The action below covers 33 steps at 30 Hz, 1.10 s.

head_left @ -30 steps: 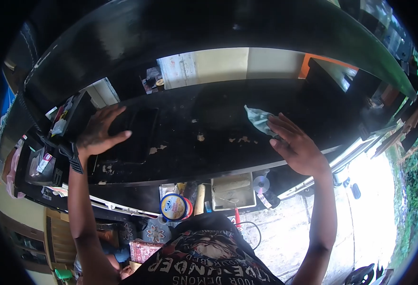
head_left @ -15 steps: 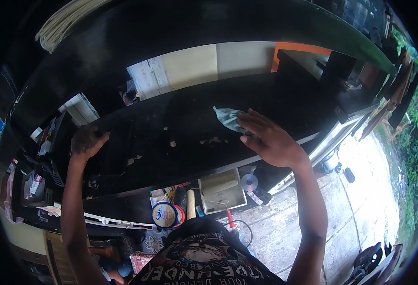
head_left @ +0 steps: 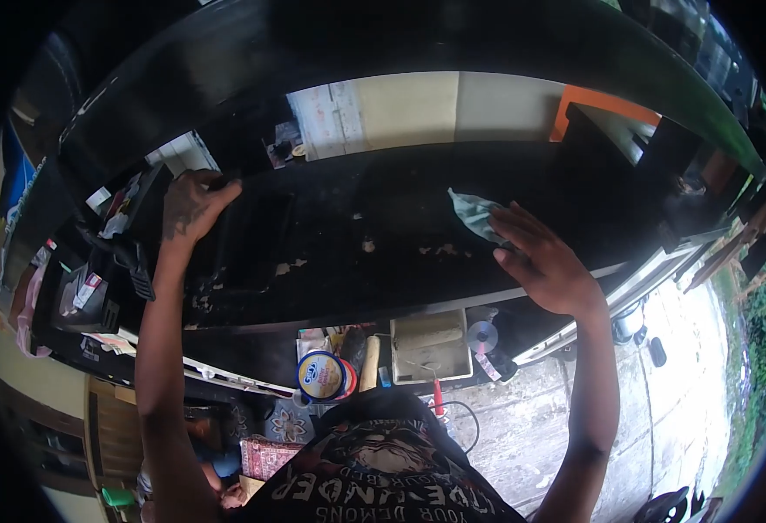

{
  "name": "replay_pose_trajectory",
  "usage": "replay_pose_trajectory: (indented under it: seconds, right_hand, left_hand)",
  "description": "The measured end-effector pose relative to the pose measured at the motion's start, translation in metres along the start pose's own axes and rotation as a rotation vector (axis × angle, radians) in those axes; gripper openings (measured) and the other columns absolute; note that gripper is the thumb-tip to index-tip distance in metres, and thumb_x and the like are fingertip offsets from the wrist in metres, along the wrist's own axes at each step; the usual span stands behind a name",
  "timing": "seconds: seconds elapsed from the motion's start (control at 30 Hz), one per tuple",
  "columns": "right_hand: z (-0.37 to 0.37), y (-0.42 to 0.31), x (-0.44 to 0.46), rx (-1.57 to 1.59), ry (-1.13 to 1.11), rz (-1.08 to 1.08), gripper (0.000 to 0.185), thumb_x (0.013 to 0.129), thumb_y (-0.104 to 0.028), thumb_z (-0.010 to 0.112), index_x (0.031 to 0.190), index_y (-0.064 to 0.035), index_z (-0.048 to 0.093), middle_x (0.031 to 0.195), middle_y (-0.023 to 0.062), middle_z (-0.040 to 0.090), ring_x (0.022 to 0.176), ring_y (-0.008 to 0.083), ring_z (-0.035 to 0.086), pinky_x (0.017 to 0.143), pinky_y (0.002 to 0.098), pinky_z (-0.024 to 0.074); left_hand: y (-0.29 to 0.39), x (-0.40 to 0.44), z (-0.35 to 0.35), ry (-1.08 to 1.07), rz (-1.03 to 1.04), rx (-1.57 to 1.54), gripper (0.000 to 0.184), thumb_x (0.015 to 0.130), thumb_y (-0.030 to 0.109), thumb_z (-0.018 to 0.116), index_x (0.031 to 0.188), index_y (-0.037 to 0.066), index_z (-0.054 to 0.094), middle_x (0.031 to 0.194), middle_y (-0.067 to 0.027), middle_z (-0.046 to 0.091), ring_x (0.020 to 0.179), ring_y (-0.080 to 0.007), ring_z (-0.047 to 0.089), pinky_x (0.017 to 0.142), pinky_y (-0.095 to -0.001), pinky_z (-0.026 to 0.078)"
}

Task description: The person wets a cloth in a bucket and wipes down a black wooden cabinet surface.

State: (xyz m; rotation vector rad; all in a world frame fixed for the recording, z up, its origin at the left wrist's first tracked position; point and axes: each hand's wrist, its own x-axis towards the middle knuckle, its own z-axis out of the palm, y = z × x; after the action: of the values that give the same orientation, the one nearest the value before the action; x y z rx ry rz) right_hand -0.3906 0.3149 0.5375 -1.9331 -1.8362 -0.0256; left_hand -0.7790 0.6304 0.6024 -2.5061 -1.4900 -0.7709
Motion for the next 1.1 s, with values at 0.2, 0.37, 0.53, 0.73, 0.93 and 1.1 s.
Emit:
replay_pose_trajectory:
  seconds: [0.2,0.37,0.53,0.73,0.93,1.1]
  right_hand:
    - [0.002,-0.002,0.001,-0.010,0.016,0.003,0.048,0.105,-0.036,0.061,0.141,-0.0040,0.062,0.154,0.0129,0.055,0.153,0.0325,0.038,0.125,0.0470,0.0340]
    - [0.004,-0.007,-0.005,-0.049,0.042,0.018,0.049,0.106,-0.038,0.058,0.140,-0.0030,0.062,0.154,0.0137,0.055,0.152,0.0334,0.040,0.125,0.0463,0.0340]
    - [-0.001,-0.029,-0.012,-0.160,-0.005,-0.063,0.050,0.109,-0.039,0.050,0.143,-0.0035,0.059,0.155,0.0153,0.053,0.152,0.0344,0.038,0.126,0.0442,0.0319]
    - [-0.015,-0.003,0.063,-0.108,-0.254,0.129,0.057,0.113,-0.045,0.037,0.154,-0.0068,0.048,0.162,0.0131,0.045,0.155,0.0331,0.033,0.129,0.0435,0.0266]
    - [0.025,-0.066,0.046,-0.121,-0.250,-0.183,0.063,0.112,-0.052,0.033,0.157,-0.0080,0.043,0.163,0.0154,0.042,0.157,0.0324,0.028,0.131,0.0436,0.0229]
    - [0.002,-0.037,0.027,-0.196,-0.178,-0.043,0.062,0.111,-0.049,0.036,0.155,-0.0064,0.046,0.163,0.0167,0.042,0.155,0.0355,0.033,0.128,0.0451,0.0273]
  left_hand:
    - [0.053,0.002,0.035,-0.066,0.182,0.122,0.061,0.080,0.054,0.077,0.113,0.002,0.077,0.118,-0.0220,0.071,0.111,-0.0387,0.069,0.098,-0.0437,0.055]
    - [0.048,-0.002,0.050,-0.027,0.177,0.127,0.066,0.080,0.058,0.076,0.116,0.002,0.076,0.122,-0.0206,0.067,0.114,-0.0383,0.066,0.098,-0.0444,0.054]
    - [0.034,-0.003,0.054,-0.010,0.244,0.157,0.054,0.080,0.049,0.080,0.110,0.004,0.077,0.112,-0.0197,0.069,0.101,-0.0375,0.072,0.089,-0.0444,0.058]
    - [0.057,-0.020,0.038,0.031,0.255,0.162,0.052,0.081,0.046,0.081,0.113,0.005,0.076,0.110,-0.0191,0.069,0.100,-0.0367,0.071,0.086,-0.0445,0.058]
    - [0.038,-0.013,0.044,-0.082,0.253,0.060,0.055,0.079,0.046,0.082,0.117,0.006,0.074,0.115,-0.0178,0.067,0.105,-0.0354,0.070,0.091,-0.0441,0.057]
    - [0.010,-0.013,0.042,-0.073,0.234,0.110,0.054,0.079,0.043,0.082,0.116,0.005,0.074,0.115,-0.0197,0.068,0.106,-0.0373,0.070,0.093,-0.0454,0.057]
